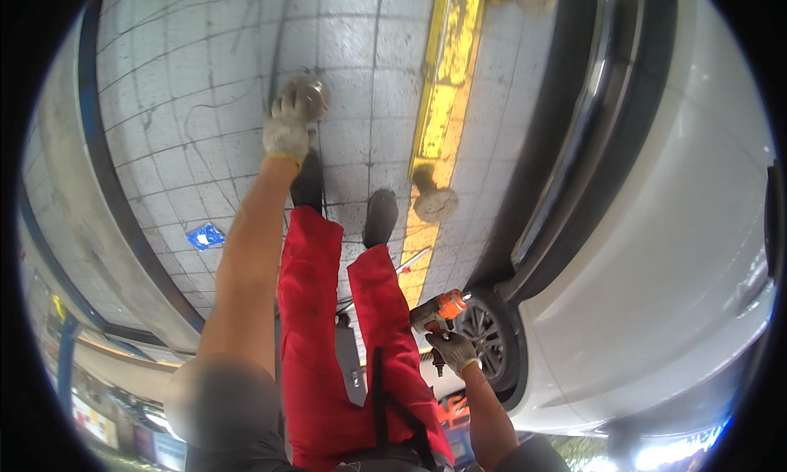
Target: The person walks through an auto repair shop, puts on gloves, and uses a pneumatic impact wrench to remove bolts from a car's wheel hub and suspension area. The person then picks up a socket wrench and continues working on the wheel assembly.
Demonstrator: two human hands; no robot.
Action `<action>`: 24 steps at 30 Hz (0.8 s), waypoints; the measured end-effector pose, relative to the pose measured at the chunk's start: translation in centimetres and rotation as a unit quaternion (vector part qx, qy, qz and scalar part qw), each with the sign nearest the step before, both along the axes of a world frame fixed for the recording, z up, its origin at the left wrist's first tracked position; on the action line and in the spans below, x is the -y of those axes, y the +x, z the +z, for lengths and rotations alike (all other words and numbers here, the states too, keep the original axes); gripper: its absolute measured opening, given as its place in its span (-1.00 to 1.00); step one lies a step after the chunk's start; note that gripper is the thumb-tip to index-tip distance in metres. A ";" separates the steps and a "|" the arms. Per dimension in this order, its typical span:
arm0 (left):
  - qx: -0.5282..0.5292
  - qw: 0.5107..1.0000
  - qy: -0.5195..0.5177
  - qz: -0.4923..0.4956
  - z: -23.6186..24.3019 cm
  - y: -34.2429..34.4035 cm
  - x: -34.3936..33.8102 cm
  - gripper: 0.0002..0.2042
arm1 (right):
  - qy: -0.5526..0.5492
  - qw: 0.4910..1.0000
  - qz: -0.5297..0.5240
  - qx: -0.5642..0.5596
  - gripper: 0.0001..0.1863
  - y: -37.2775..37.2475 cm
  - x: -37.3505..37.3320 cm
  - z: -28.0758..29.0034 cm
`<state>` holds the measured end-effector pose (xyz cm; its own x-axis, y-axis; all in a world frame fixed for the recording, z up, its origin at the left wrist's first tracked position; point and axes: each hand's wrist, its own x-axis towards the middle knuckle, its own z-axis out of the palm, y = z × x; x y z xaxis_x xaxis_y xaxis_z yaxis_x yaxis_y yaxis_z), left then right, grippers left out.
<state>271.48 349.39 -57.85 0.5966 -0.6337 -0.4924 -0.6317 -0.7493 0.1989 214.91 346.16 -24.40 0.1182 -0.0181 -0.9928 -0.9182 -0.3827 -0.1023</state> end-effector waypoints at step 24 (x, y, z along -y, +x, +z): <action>-0.408 0.888 -0.023 0.210 45.3 -8.3 -4.4 -0.30 | -0.019 0.671 -0.724 -0.160 -0.46 -8.6 -10.5 19.3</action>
